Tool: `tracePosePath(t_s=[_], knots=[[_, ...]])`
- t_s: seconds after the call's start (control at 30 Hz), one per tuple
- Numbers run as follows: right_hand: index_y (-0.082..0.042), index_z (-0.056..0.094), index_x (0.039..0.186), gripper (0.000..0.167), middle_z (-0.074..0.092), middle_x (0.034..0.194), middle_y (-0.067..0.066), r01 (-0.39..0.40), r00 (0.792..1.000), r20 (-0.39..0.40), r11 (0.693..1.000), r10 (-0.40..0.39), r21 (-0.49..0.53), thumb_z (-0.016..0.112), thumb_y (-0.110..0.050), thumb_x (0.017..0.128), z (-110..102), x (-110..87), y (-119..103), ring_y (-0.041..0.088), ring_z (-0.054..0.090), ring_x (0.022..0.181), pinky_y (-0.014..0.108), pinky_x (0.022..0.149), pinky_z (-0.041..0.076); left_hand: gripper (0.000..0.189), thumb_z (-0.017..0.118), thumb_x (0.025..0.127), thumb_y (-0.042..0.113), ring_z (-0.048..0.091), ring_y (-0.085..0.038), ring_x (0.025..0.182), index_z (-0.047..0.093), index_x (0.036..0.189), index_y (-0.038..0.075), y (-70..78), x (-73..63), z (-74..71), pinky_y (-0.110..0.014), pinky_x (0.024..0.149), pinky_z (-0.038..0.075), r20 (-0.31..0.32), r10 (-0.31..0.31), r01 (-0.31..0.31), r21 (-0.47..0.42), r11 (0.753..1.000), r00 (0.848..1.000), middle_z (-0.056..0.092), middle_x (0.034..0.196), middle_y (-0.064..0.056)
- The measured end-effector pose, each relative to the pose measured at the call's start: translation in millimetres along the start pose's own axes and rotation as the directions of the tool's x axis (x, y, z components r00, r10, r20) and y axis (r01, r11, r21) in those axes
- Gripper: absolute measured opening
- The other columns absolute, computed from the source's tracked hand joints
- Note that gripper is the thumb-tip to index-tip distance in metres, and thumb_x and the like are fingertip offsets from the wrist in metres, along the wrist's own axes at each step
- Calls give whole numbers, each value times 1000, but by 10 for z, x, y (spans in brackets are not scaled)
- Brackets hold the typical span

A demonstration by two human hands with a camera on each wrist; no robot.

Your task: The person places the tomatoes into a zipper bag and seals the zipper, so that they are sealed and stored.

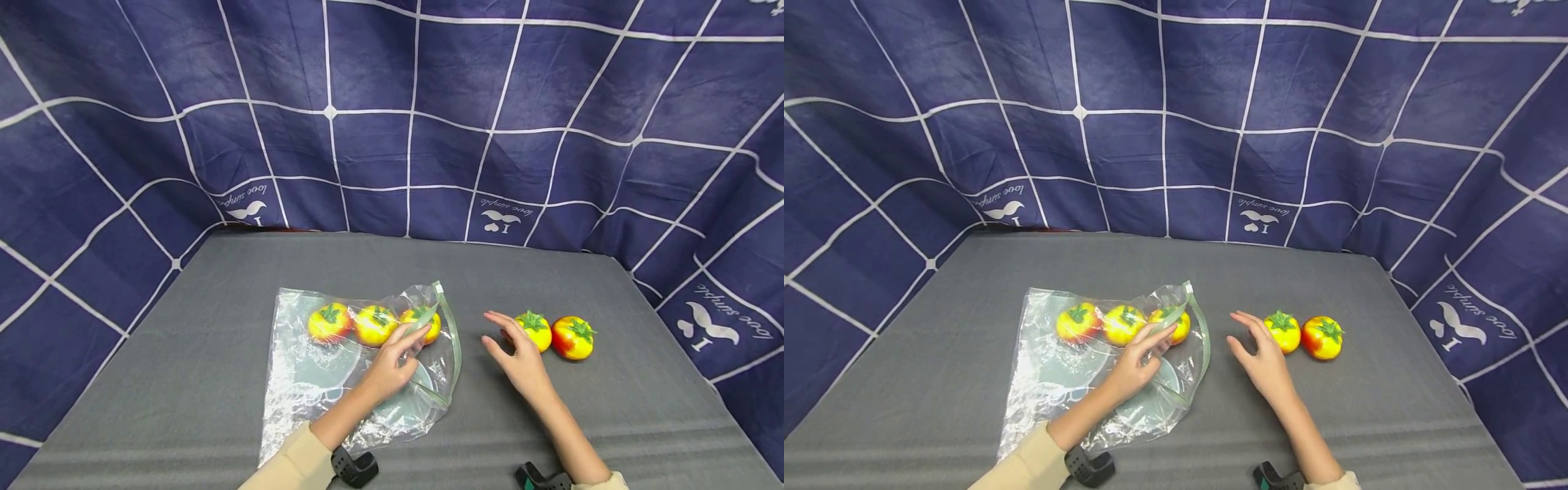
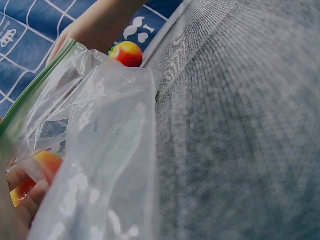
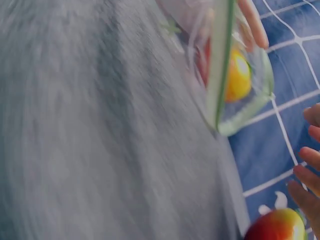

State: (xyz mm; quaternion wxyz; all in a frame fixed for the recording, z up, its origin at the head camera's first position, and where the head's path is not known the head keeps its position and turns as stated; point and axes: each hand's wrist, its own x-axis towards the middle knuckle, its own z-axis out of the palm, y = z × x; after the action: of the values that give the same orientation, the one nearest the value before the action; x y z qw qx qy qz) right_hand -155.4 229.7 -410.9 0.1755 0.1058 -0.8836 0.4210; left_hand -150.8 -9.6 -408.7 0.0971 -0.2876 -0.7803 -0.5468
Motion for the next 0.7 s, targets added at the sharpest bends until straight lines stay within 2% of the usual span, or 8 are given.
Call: tracePosePath(t_s=[0.1, 0.2, 0.27, 0.43, 0.5, 0.7], knots=[[-11, 58, 120, 38, 55, 123, 10, 5, 999, -51, 1000, -5, -1, 63, -10, 82, -120, -9, 54, -17, 38, 110, -1, 92, 28, 56, 48, 67, -12, 55, -28, 89, 53, 122, -5, 9, -4, -3, -32, 79, 47, 2, -10, 10, -4, 1000, 1000, 56, 103, -19], [-8, 58, 118, 37, 56, 120, 10, 8, 992, -123, 1000, -8, -7, 62, -5, 82, -241, -4, 109, -17, 39, 110, -1, 92, 28, 57, 48, 67, -13, 55, -29, 89, 53, 122, -5, 19, -1, -6, -33, 80, 47, 3, -10, 10, -9, 1000, 1000, 56, 104, -20], [-6, 59, 117, 37, 57, 118, 6, 4, 985, -173, 1000, -5, -9, 62, -1, 81, -317, -5, 147, -16, 40, 110, 0, 91, 31, 56, 48, 66, -13, 56, -30, 89, 53, 122, -6, 25, 2, -7, -33, 79, 47, 4, -2, 2, -11, 1000, 1000, 56, 104, -21], [-3, 61, 113, 36, 52, 111, -20, -39, 949, -313, 999, 32, -18, 62, 5, 78, -470, -64, 263, -17, 43, 105, 0, 88, 34, 56, 48, 66, -14, 56, -31, 88, 53, 122, -8, 27, 7, -10, -33, 79, 48, 5, 18, -18, -14, 1000, 1000, 56, 103, -22], [-2, 62, 112, 35, 49, 108, -26, -59, 932, -360, 998, 44, -30, 61, 6, 78, -518, -99, 321, -17, 43, 104, -1, 87, 34, 56, 48, 67, -14, 56, -31, 88, 52, 122, -7, 27, 7, -12, -33, 79, 48, 6, 16, -16, -14, 1000, 1000, 56, 103, -22], [-5, 62, 113, 33, 46, 107, -32, -118, 890, -453, 987, 56, -109, 59, -1, 81, -633, -212, 500, -20, 40, 104, -2, 88, 30, 55, 48, 67, -14, 56, -31, 88, 53, 122, -7, 29, 1, -16, -32, 79, 48, 4, 15, -15, -26, 1000, 1000, 56, 104, -22]])
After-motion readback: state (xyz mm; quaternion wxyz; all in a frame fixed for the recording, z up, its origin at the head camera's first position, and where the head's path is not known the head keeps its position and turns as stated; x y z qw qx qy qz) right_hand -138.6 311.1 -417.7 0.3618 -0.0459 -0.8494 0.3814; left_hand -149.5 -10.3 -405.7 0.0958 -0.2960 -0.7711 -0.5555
